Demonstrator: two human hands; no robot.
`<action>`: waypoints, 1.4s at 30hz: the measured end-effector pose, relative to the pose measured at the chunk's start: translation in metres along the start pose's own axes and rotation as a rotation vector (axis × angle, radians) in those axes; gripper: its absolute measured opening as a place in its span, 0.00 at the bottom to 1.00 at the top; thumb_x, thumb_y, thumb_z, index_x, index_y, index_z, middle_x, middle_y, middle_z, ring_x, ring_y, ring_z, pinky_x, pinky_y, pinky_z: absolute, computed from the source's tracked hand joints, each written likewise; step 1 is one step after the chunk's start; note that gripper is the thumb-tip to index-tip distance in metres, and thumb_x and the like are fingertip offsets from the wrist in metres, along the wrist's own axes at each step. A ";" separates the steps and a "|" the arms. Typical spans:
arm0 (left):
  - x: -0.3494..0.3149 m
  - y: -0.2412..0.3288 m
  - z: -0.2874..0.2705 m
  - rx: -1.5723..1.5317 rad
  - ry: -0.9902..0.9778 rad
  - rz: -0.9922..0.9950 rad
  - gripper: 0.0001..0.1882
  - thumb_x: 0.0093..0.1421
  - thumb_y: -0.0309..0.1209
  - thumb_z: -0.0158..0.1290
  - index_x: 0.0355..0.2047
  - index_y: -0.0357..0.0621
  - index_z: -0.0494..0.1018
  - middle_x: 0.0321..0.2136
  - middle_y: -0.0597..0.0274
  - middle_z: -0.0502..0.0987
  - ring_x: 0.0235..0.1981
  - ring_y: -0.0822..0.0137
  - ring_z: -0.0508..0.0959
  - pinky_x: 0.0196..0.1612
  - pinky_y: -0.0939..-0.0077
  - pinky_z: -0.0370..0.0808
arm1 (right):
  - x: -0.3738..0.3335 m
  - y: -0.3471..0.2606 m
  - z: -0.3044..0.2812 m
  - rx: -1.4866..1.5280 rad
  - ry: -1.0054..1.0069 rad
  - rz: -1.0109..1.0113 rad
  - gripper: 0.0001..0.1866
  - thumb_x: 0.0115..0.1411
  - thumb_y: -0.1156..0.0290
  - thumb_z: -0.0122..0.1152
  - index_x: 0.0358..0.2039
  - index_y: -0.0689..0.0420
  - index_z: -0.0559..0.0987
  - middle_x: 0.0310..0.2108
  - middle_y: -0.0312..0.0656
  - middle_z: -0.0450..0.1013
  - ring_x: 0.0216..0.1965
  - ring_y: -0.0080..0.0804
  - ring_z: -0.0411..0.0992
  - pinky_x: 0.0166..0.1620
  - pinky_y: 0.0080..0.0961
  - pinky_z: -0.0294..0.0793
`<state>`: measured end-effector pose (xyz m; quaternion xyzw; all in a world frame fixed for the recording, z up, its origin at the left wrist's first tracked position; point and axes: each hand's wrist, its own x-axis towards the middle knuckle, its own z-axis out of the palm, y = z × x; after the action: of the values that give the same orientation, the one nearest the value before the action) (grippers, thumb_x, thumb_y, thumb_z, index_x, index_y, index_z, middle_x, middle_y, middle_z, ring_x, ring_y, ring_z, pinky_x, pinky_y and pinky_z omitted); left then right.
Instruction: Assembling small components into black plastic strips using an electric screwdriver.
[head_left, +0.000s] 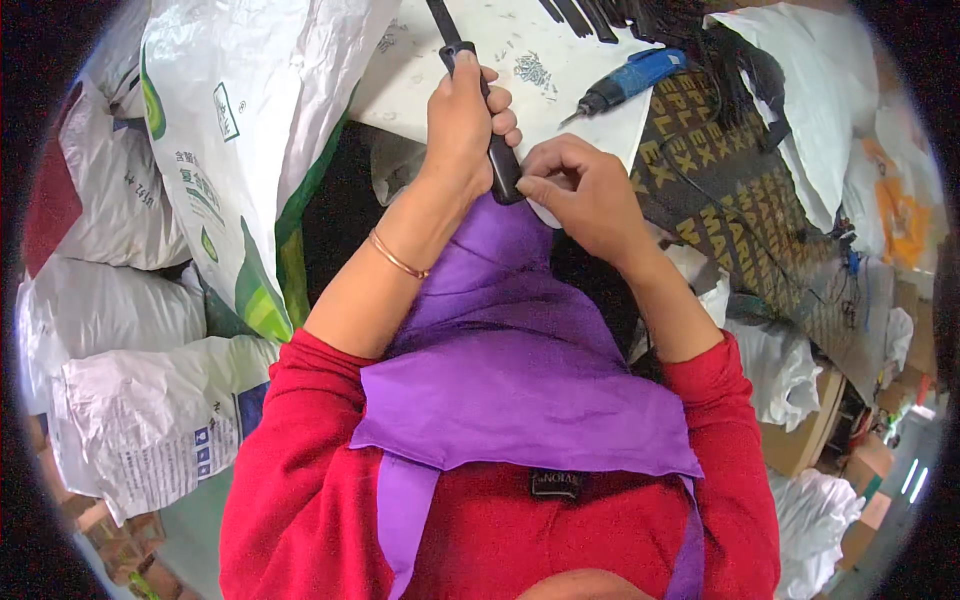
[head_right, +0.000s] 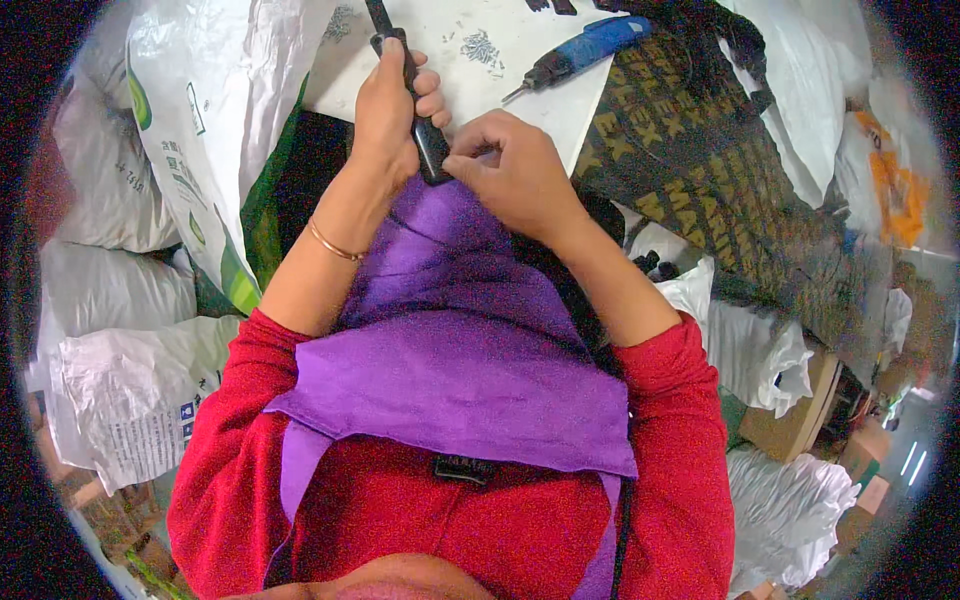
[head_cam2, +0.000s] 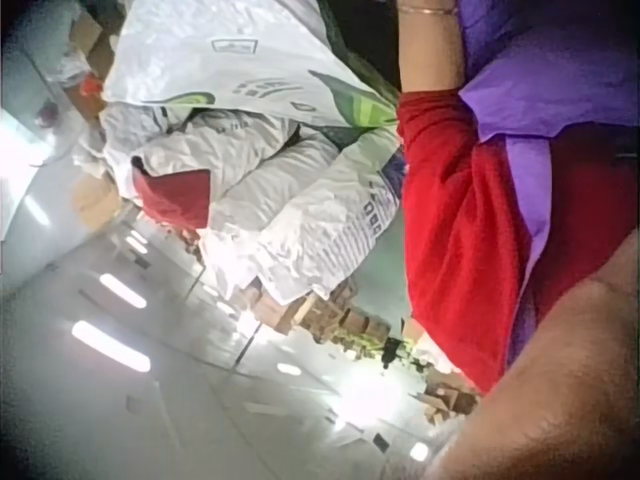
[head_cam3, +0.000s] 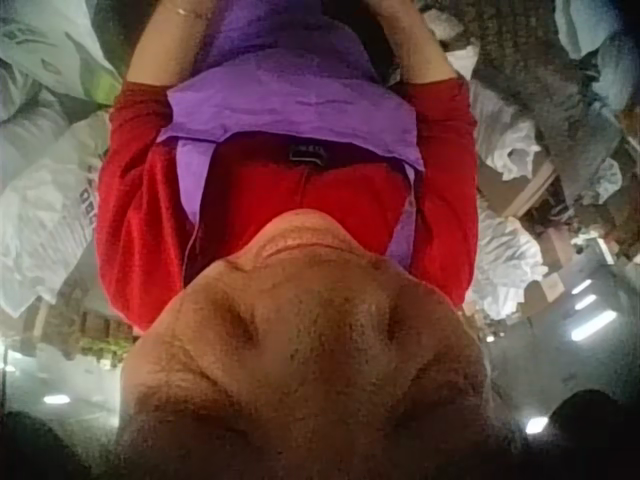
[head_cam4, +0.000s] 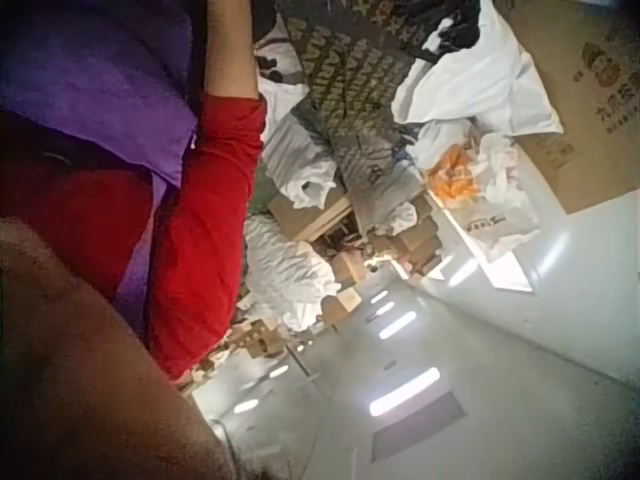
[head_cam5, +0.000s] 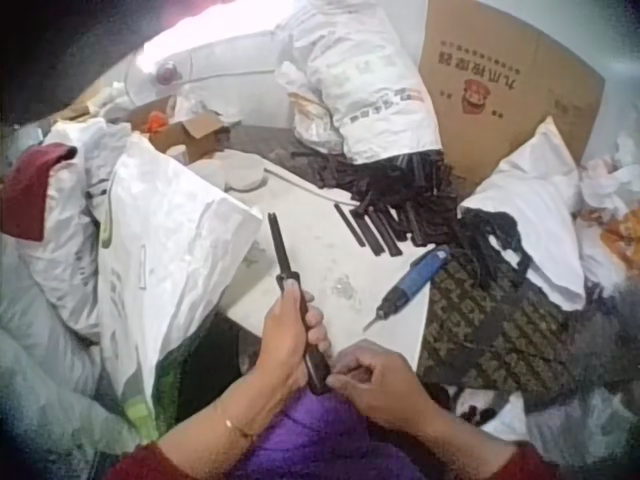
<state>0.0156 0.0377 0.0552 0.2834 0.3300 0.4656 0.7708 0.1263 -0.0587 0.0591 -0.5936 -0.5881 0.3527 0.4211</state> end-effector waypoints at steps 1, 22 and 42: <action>0.001 0.002 0.000 0.002 0.007 0.021 0.16 0.62 0.43 0.38 0.32 0.41 0.58 0.15 0.68 0.58 0.11 0.76 0.59 0.15 0.78 0.60 | -0.001 -0.003 0.002 -0.052 0.056 -0.075 0.08 0.46 0.74 0.62 0.25 0.64 0.75 0.28 0.43 0.72 0.27 0.29 0.72 0.32 0.23 0.73; -0.011 0.018 -0.055 0.024 0.016 -0.277 0.22 0.64 0.50 0.35 0.43 0.44 0.61 0.16 0.70 0.60 0.12 0.78 0.58 0.16 0.82 0.58 | 0.094 -0.030 0.004 -0.388 -0.594 0.115 0.15 0.40 0.63 0.68 0.17 0.62 0.76 0.23 0.43 0.75 0.28 0.29 0.73 0.33 0.24 0.71; -0.022 0.027 -0.096 -0.025 -0.012 -0.364 0.20 0.64 0.50 0.35 0.44 0.49 0.63 0.15 0.72 0.58 0.11 0.79 0.56 0.14 0.84 0.57 | 0.242 0.036 0.048 -0.829 -0.088 -0.243 0.14 0.46 0.63 0.61 0.27 0.61 0.79 0.23 0.45 0.75 0.25 0.36 0.74 0.33 0.27 0.73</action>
<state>-0.0809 0.0417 0.0209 0.2122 0.3651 0.3210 0.8477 0.1111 0.1875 0.0250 -0.6235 -0.7630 0.0594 0.1599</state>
